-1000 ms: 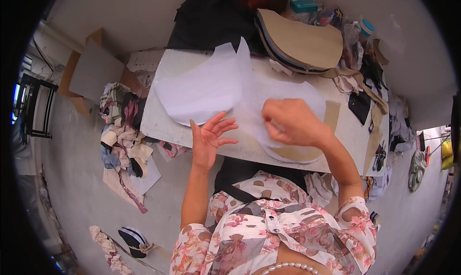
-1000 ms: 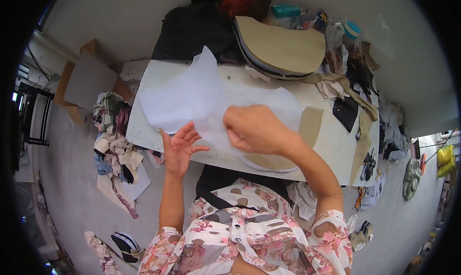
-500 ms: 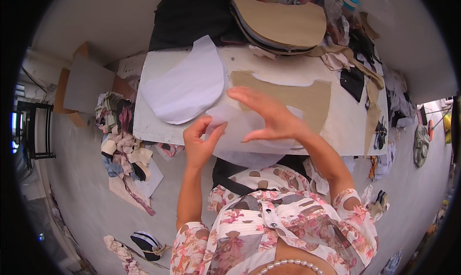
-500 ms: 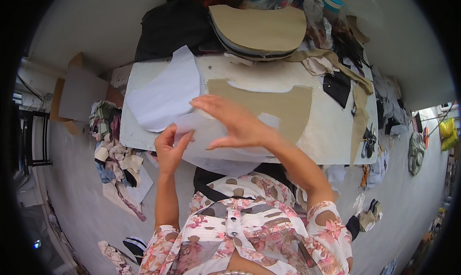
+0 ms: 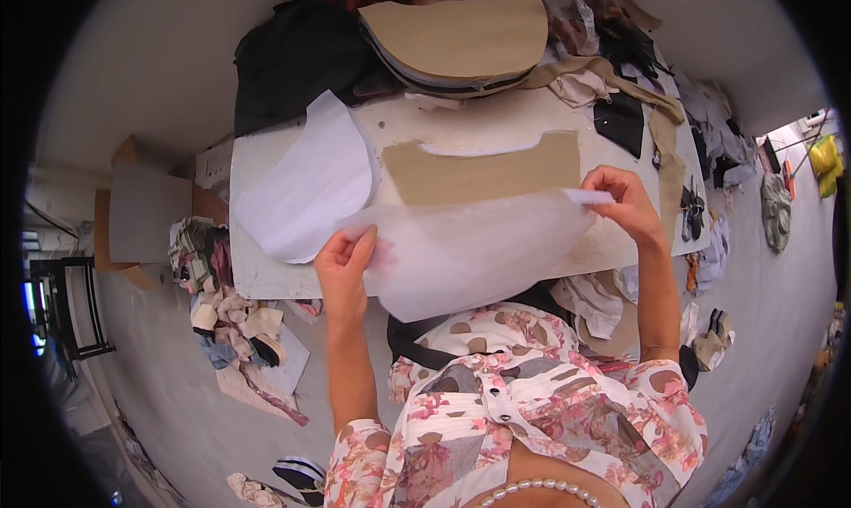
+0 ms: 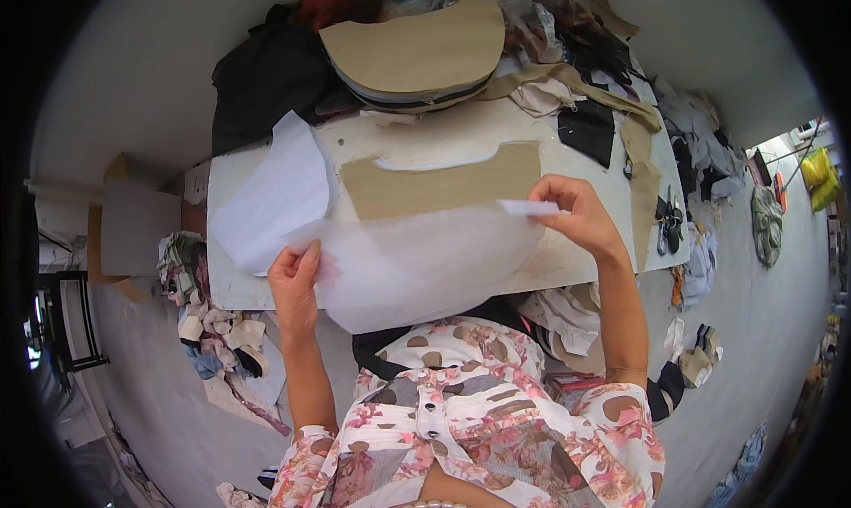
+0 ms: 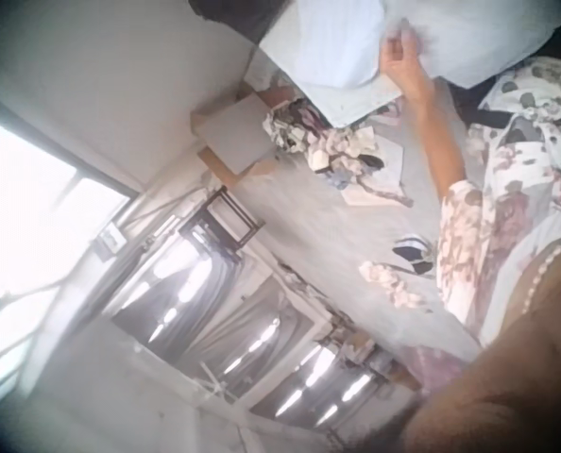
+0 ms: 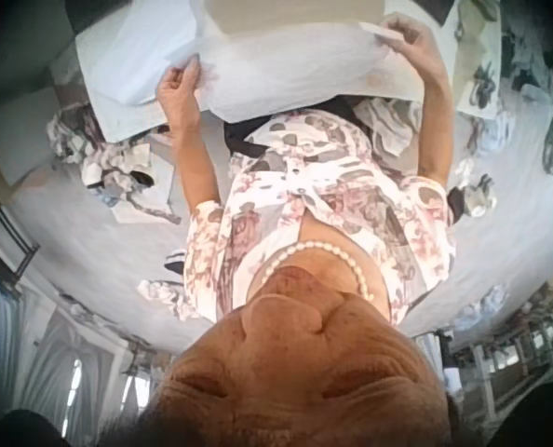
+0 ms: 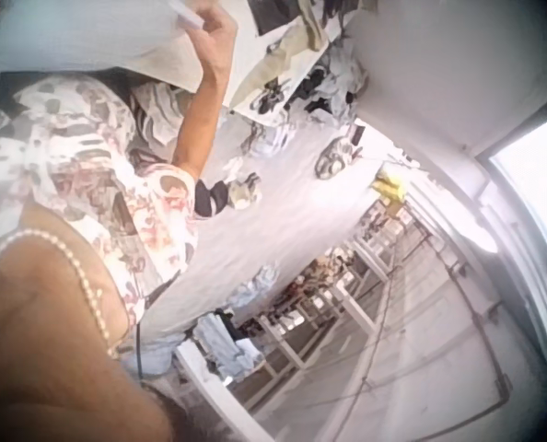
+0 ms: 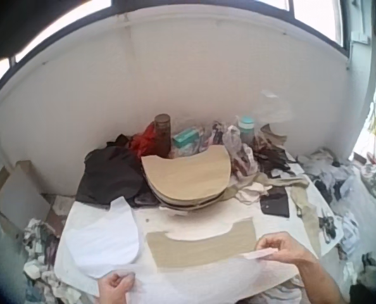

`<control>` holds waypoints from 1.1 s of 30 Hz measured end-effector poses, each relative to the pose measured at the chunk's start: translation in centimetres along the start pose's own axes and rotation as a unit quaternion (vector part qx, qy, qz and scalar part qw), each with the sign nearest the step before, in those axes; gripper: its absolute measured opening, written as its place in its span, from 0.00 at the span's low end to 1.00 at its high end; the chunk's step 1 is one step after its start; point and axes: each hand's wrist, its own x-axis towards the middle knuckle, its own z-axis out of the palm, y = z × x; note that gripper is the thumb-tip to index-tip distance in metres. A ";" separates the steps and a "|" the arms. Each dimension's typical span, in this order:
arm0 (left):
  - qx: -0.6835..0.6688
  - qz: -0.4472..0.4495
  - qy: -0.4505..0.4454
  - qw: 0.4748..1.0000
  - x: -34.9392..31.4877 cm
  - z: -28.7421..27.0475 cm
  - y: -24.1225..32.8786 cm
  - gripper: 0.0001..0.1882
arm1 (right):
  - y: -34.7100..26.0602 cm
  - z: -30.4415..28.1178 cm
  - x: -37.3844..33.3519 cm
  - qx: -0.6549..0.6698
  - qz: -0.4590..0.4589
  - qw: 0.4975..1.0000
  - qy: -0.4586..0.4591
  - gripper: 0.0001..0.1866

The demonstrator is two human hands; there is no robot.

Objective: The person repeatedly picks up white fabric pieces and beige paper templates from a table, aligns them, and stacks them into separate piles. The hands handle the items one at a time, smoothing and repositioning them on the work surface.

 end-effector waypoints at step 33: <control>0.420 0.148 0.084 0.892 8.5 5.0 -5.7 0.10 | 7.7 -0.7 5.9 -0.348 0.036 0.894 0.281 0.15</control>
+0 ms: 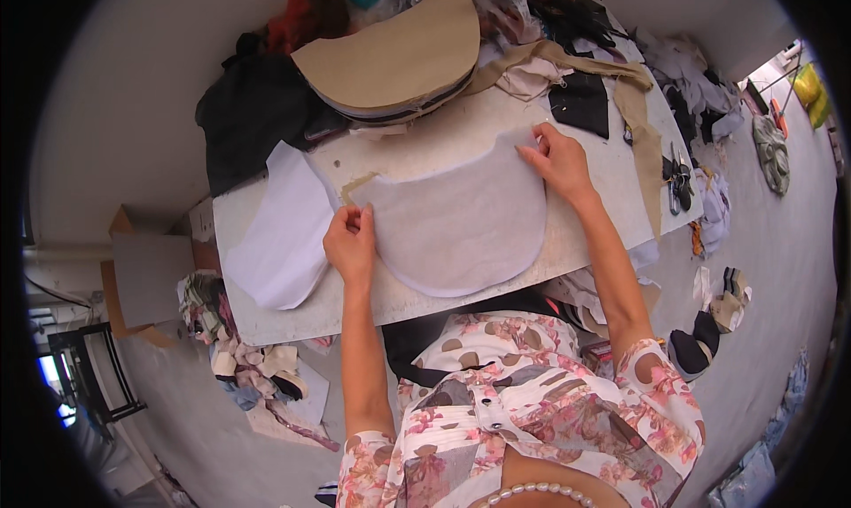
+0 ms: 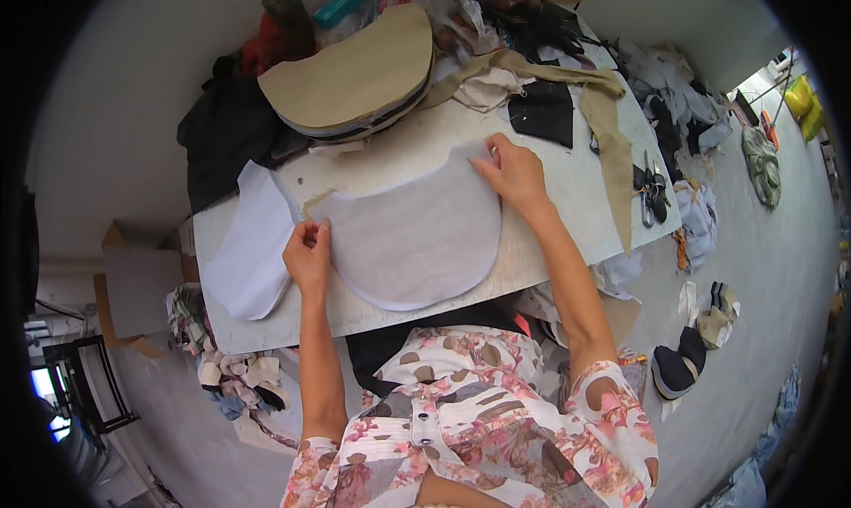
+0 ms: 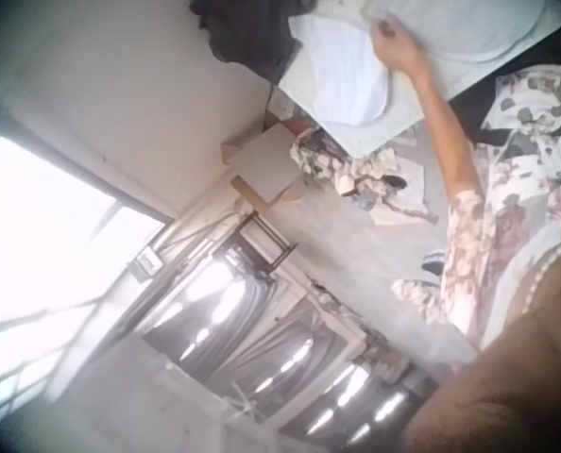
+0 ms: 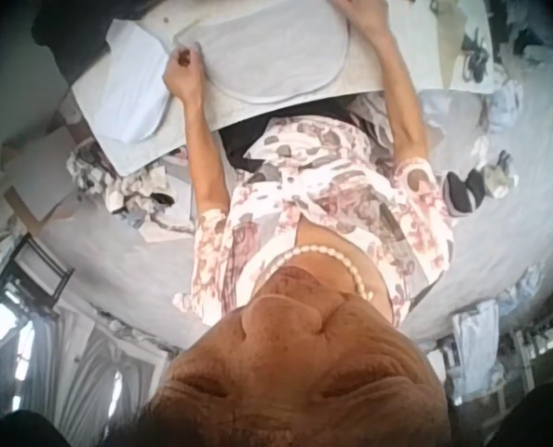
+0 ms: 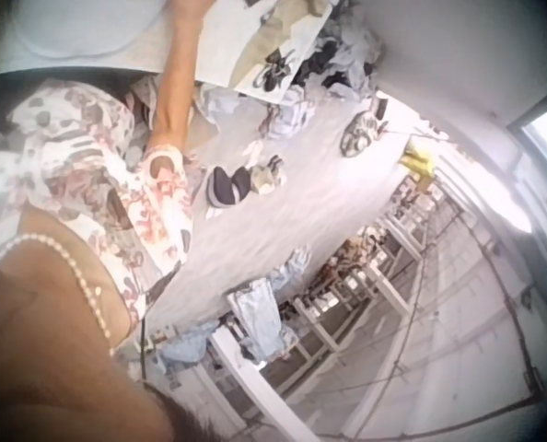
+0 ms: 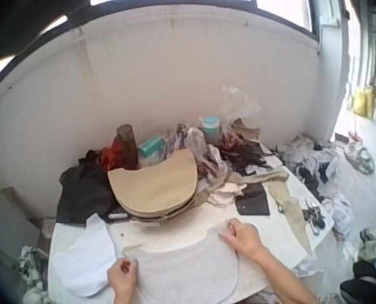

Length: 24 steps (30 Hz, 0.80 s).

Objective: The person repeatedly picks up white fabric pieces and beige paper templates from a table, aligns them, and stacks them into separate piles. The hands handle the items one at a time, smoothing and repositioning them on the work surface.

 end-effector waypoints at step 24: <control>0.236 0.246 -0.128 0.931 -1.9 2.0 0.9 0.36 | -4.4 2.9 -4.8 -0.194 -0.223 0.951 -0.089 0.37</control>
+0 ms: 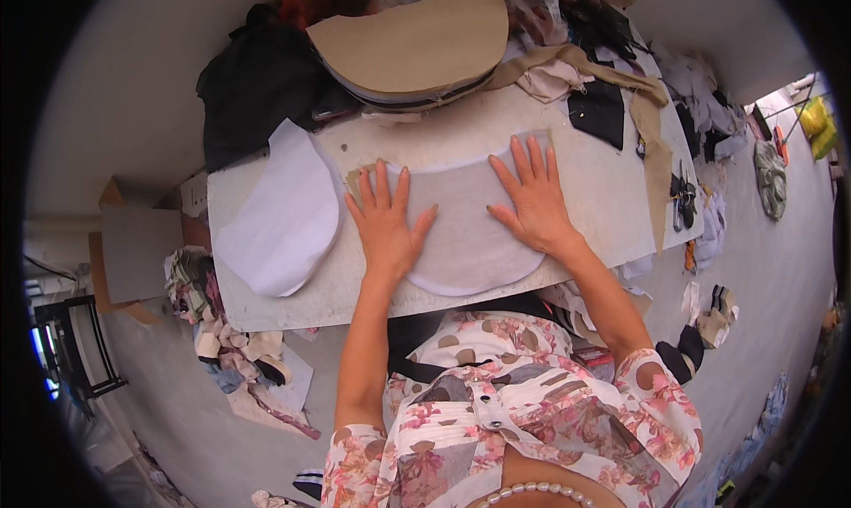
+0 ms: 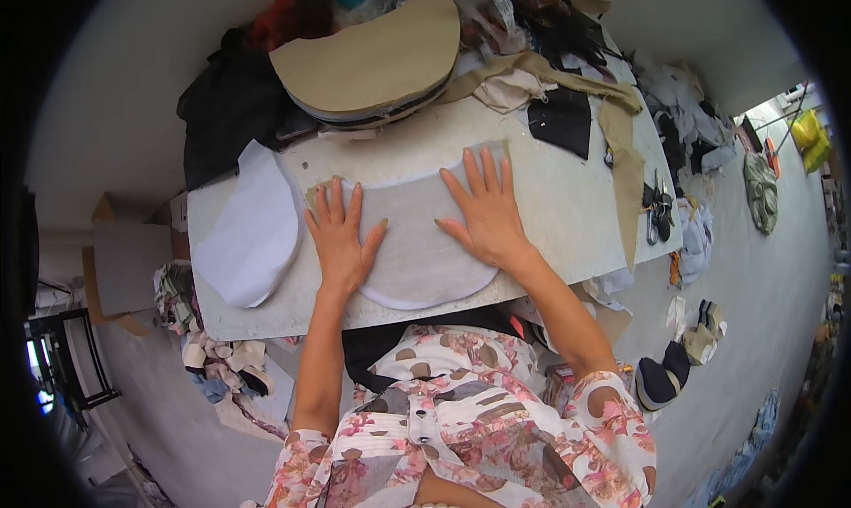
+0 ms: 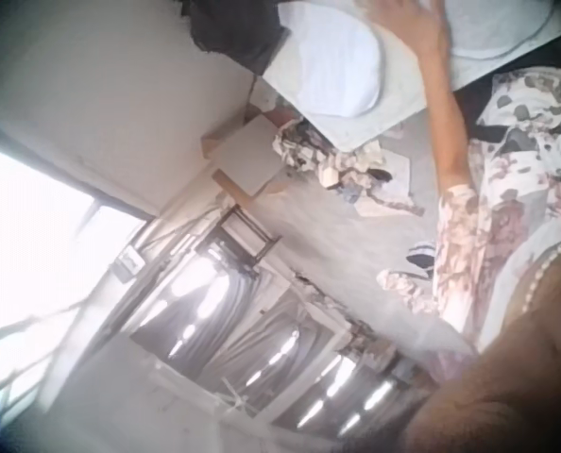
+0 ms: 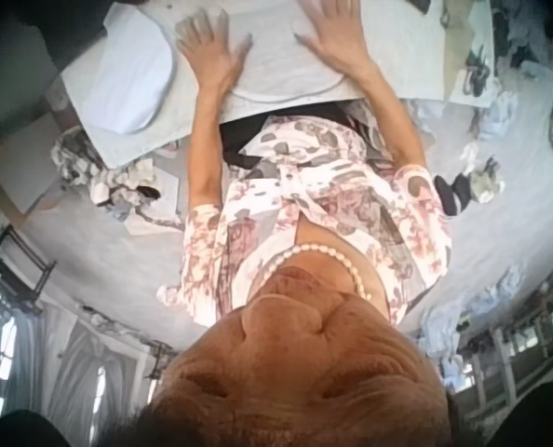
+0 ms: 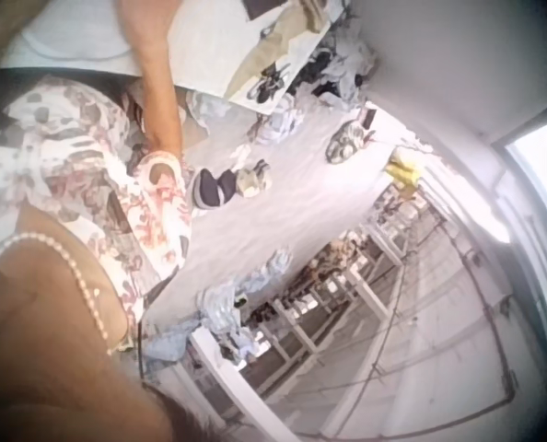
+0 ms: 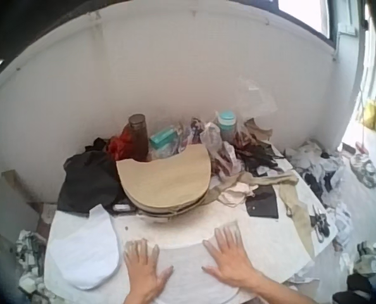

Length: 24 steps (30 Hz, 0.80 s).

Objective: The person repeatedly picks up white fabric pieces and beige paper templates from a table, aligns them, and stacks them into separate piles. The hands handle the items one at a time, smoothing and repositioning them on the work surface.

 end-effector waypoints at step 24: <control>-0.814 -0.252 0.061 0.520 7.8 -3.3 -1.2 0.23 | -4.0 -3.9 21.6 0.102 -0.103 0.982 0.117 0.04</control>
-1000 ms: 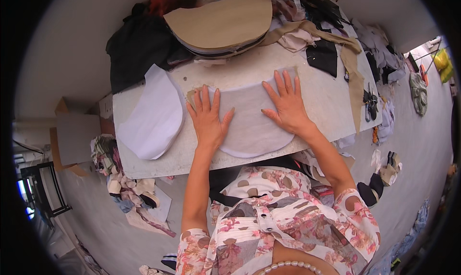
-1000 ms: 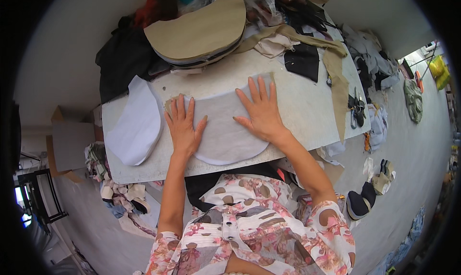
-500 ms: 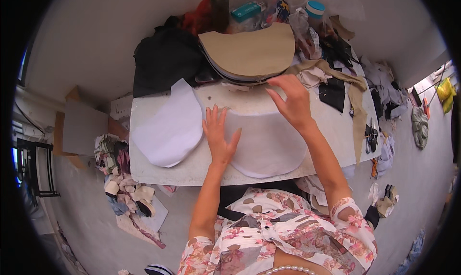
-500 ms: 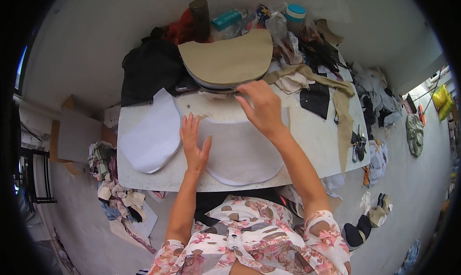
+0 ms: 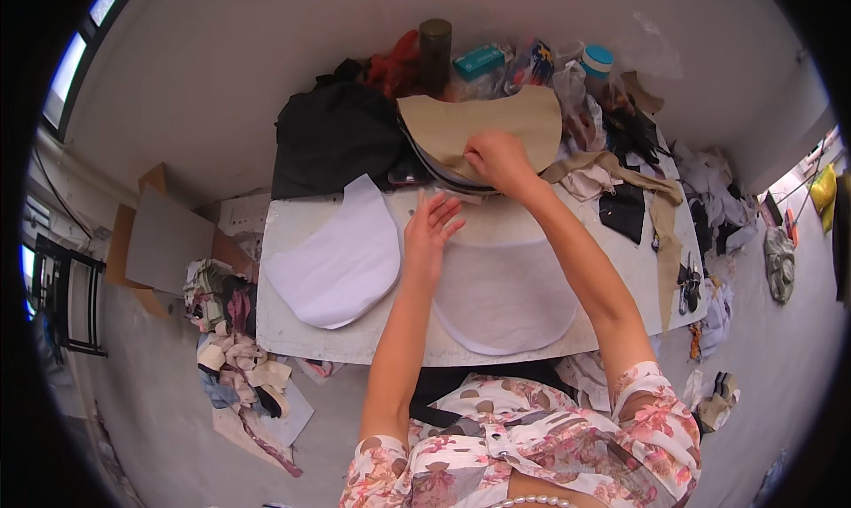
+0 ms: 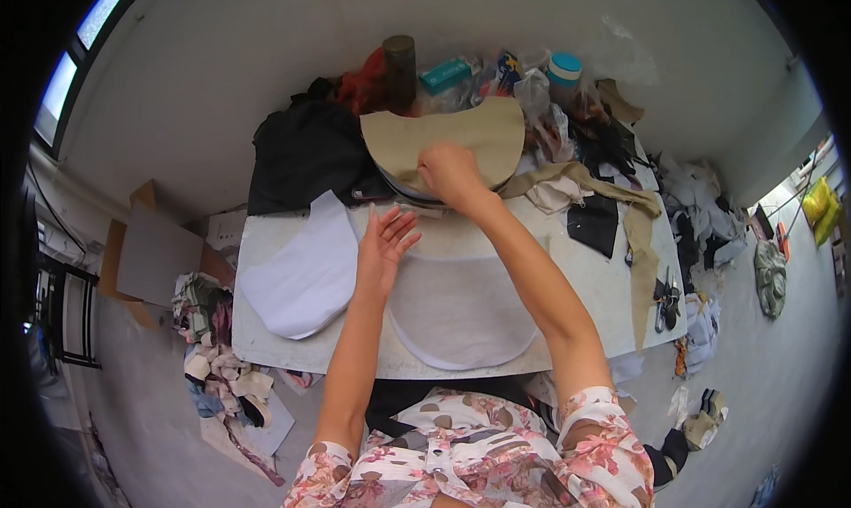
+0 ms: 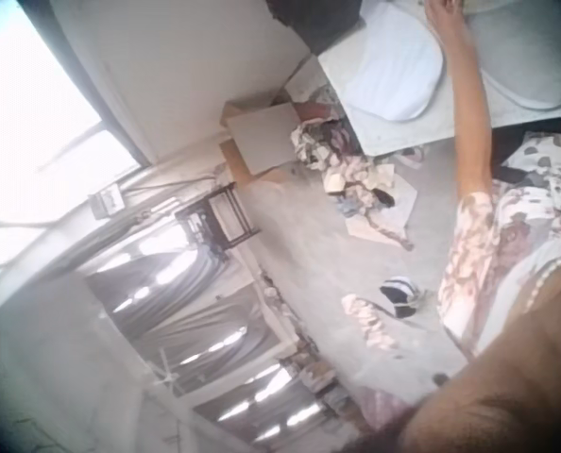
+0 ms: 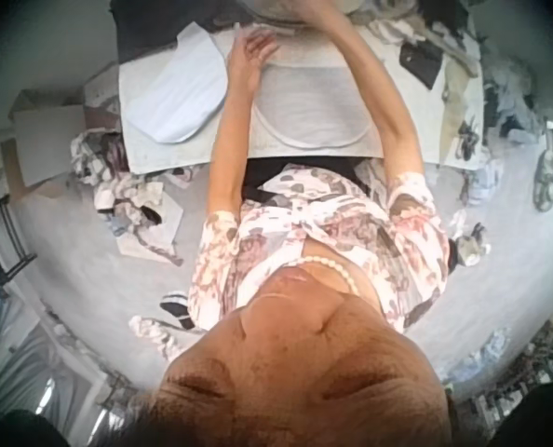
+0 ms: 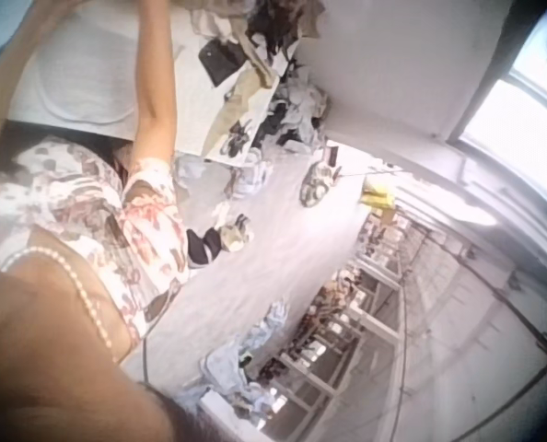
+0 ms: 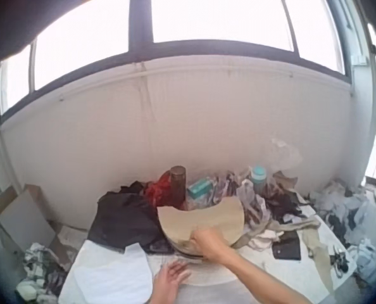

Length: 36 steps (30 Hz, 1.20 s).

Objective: The person repeatedly picks up white fabric pieces and beige paper templates from a table, aligns them, and stacks them into separate piles. The hands handle the items one at a time, smoothing and repositioning them on the work surface.

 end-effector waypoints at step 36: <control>0.146 0.217 -0.043 0.964 -6.6 -0.1 6.5 0.14 | 1.6 -13.0 -15.5 0.469 0.180 0.858 0.112 0.16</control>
